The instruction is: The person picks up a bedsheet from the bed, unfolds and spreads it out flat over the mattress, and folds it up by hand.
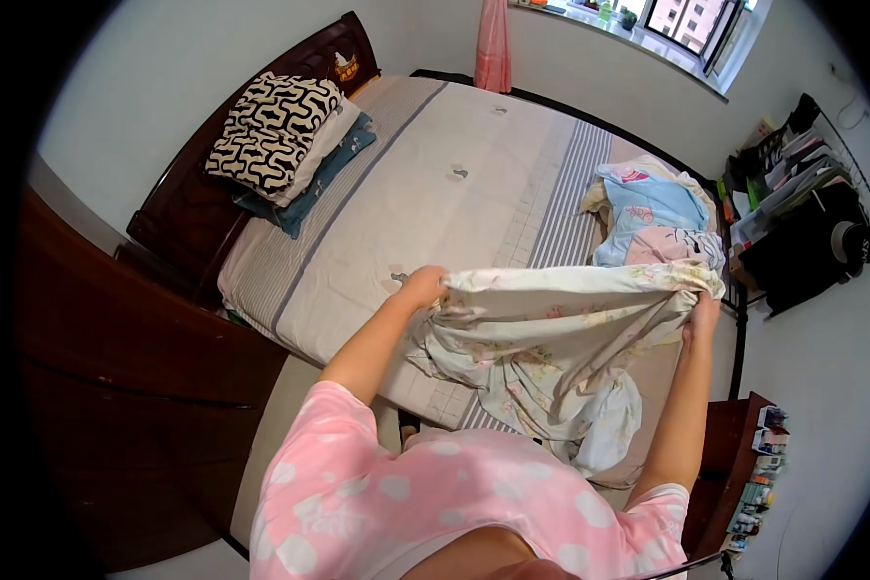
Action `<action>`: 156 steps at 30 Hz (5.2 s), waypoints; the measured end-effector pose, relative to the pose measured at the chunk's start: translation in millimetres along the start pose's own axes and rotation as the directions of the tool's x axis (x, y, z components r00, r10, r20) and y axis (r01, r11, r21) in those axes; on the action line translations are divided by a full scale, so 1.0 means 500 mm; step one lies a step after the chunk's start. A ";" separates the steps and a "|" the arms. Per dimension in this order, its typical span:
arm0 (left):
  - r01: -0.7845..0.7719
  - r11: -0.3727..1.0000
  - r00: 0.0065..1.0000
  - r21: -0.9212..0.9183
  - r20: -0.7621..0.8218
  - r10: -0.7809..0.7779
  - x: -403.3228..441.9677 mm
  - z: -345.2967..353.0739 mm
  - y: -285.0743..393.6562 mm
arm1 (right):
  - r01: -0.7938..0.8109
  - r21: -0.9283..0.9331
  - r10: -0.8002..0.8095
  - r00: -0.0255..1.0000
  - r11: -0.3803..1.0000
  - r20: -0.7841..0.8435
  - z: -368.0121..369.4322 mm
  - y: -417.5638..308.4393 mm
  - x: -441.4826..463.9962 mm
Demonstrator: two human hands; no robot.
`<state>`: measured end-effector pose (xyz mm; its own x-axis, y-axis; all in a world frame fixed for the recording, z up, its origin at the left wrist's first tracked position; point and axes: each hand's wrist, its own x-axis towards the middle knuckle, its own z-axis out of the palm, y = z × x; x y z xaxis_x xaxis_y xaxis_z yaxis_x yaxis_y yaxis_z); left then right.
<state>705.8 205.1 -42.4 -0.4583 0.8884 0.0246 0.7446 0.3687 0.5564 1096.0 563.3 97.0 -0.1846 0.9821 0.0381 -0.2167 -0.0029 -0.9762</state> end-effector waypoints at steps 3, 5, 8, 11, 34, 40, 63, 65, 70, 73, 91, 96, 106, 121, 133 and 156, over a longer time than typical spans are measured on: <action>0.026 0.944 0.995 -0.328 -0.086 -0.057 0.029 -0.080 0.122 | -0.049 -0.127 0.054 0.998 0.991 0.038 0.006 0.027 -0.007; -0.064 0.892 0.979 -0.447 -0.201 -0.030 0.040 -0.134 0.231 | 0.000 -0.215 0.034 0.988 0.977 0.153 0.071 0.027 -0.068; -0.173 0.899 0.981 -0.401 -0.152 0.121 0.063 -0.158 0.335 | -0.106 -0.451 0.329 0.829 0.886 0.452 0.197 0.001 -0.174; -0.340 0.894 0.940 -0.292 -0.097 0.326 0.067 -0.142 0.418 | 0.138 -0.312 0.132 0.698 0.940 0.704 0.297 0.016 -0.284; -0.051 0.972 0.951 0.229 0.308 -0.023 -0.003 0.140 0.119 | 0.278 -0.186 -0.191 0.904 0.943 0.383 0.126 -0.076 -0.231; 0.345 0.937 0.931 0.060 -0.151 -0.333 -0.043 0.050 0.070 | 0.214 -0.174 -0.139 0.921 0.961 0.364 0.104 -0.006 -0.162; 0.044 0.864 0.990 -0.501 0.139 0.031 -0.130 -0.052 0.280 | 0.389 -0.452 0.258 0.458 0.802 0.851 0.356 0.174 -0.436; 0.046 0.834 0.981 -0.550 0.181 0.064 -0.120 -0.031 0.265 | 0.332 -0.517 0.291 0.539 0.789 0.790 0.338 0.178 -0.432; 0.112 0.658 0.918 -0.745 0.332 0.219 -0.114 0.062 0.229 | 0.254 -0.535 0.219 0.711 0.806 0.668 0.264 0.203 -0.429; -0.038 0.932 0.967 -0.362 0.220 0.125 -0.144 0.088 0.231 | -0.034 -0.491 0.315 0.804 0.871 0.504 0.207 0.234 -0.414; 0.399 0.874 0.822 -0.279 -0.313 -0.475 -0.422 0.011 -0.219 | 0.030 0.480 0.170 0.915 0.877 -0.366 -0.107 0.105 -0.279; 0.759 0.502 0.408 -0.415 -0.299 -0.863 -0.530 0.058 -0.349 | 0.207 0.476 0.023 0.901 0.855 -0.432 -0.233 -0.008 -0.230; 0.205 0.702 0.978 -0.682 0.168 -0.123 -0.283 0.138 0.054 | 0.139 0.526 -0.059 0.985 0.839 -0.165 -0.084 -0.094 -0.306; -0.255 0.843 0.966 -0.474 -0.097 0.239 -0.190 -0.048 0.361 | -0.159 0.324 -0.055 0.826 0.933 0.561 0.211 -0.152 -0.361; -0.106 0.668 0.953 -0.736 -0.266 -0.142 -0.114 -0.049 0.178 | -0.022 -0.262 0.216 0.636 0.965 0.741 0.367 -0.071 -0.345; -0.333 0.308 -0.165 -0.891 -0.267 -0.950 -0.777 -0.170 -0.478 | 0.649 -0.405 -0.090 0.590 0.643 0.802 0.772 0.332 -0.108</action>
<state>664.7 -251.4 -114.5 -0.7608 -0.5696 -0.3110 -0.0505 -0.4258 0.9034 699.9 437.1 15.3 -0.8584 0.4287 0.2818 0.1293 0.7123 -0.6898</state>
